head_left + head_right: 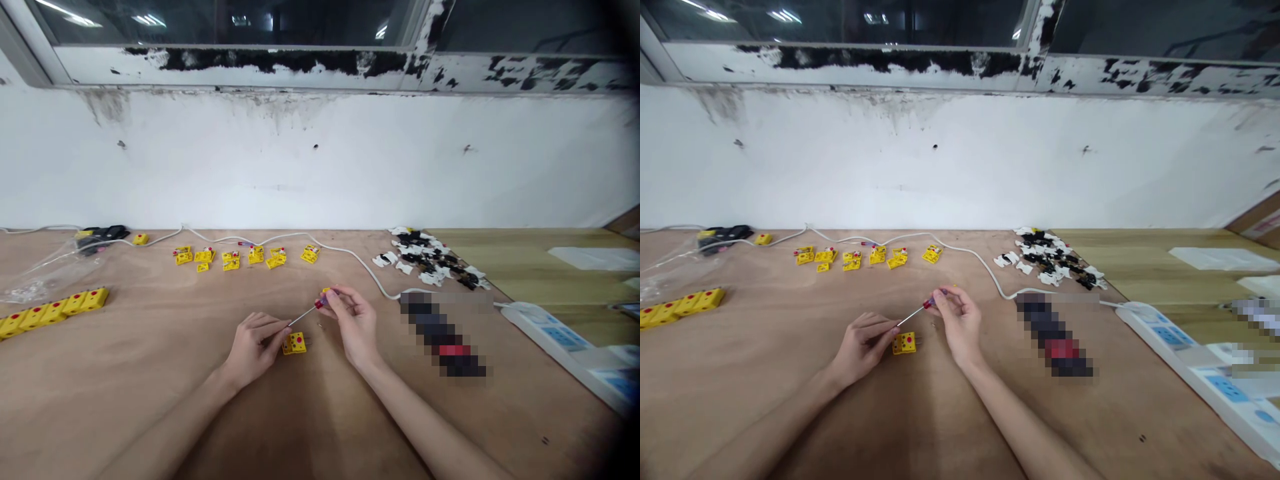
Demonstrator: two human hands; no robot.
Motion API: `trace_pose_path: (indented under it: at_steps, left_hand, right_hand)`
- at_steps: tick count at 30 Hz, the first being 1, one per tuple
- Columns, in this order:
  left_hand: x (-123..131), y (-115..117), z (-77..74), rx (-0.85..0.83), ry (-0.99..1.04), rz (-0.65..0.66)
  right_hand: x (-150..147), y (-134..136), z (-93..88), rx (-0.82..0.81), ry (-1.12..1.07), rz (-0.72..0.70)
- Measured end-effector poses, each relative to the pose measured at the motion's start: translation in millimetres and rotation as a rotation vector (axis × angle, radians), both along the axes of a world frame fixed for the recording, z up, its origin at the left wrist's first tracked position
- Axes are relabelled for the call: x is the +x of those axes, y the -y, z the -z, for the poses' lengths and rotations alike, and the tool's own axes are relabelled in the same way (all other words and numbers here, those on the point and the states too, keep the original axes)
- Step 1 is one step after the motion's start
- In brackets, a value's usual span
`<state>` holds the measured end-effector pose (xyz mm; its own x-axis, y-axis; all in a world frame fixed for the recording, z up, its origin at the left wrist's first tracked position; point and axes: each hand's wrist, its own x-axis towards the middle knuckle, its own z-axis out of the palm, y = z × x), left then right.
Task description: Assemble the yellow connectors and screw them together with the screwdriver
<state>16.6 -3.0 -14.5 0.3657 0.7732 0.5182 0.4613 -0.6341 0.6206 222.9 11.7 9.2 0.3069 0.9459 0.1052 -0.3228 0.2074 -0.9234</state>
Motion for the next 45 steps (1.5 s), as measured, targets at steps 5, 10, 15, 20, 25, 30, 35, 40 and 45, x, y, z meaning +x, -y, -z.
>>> trace_pose_path:
  at_steps: [5, 10, 15, 20, 25, 30, 35, 40, 45]
  left_hand:
    - [0, 1, 0.0, -0.011, -0.001, -0.003]
    - [1, 1, -1.6, -0.01, -0.012, -0.011]
    - [1, 1, -2.2, -0.013, -0.008, -0.011]
    - [1, 1, -1.9, -0.01, -0.004, -0.006]
    - [1, 2, -3.8, -0.019, -0.015, -0.015]
    - [1, 3, -8.3, -0.097, -0.136, -0.014]
    - [2, 4, -8.9, -0.095, -0.236, 0.057]
    - [3, 4, -10.0, -0.09, -0.241, 0.071]
    - [3, 4, -10.1, -0.093, -0.256, 0.073]
  right_hand:
    - [2, -1, -1.1, -0.006, -0.018, 0.024]
    - [1, 1, -2.5, -0.009, 0.023, 0.013]
    - [2, 0, -2.9, -0.004, 0.001, 0.043]
    - [1, 0, -1.6, -0.016, -0.01, 0.017]
    - [2, 0, 0.7, -0.002, 0.013, -0.005]
    - [7, 0, -3.4, 0.06, 0.09, 0.044]
    - [6, 7, -13.7, 0.162, 0.26, 0.072]
    - [2, 14, -15.1, 0.187, 0.376, 0.069]
    - [2, 17, -9.9, 0.211, 0.431, 0.031]
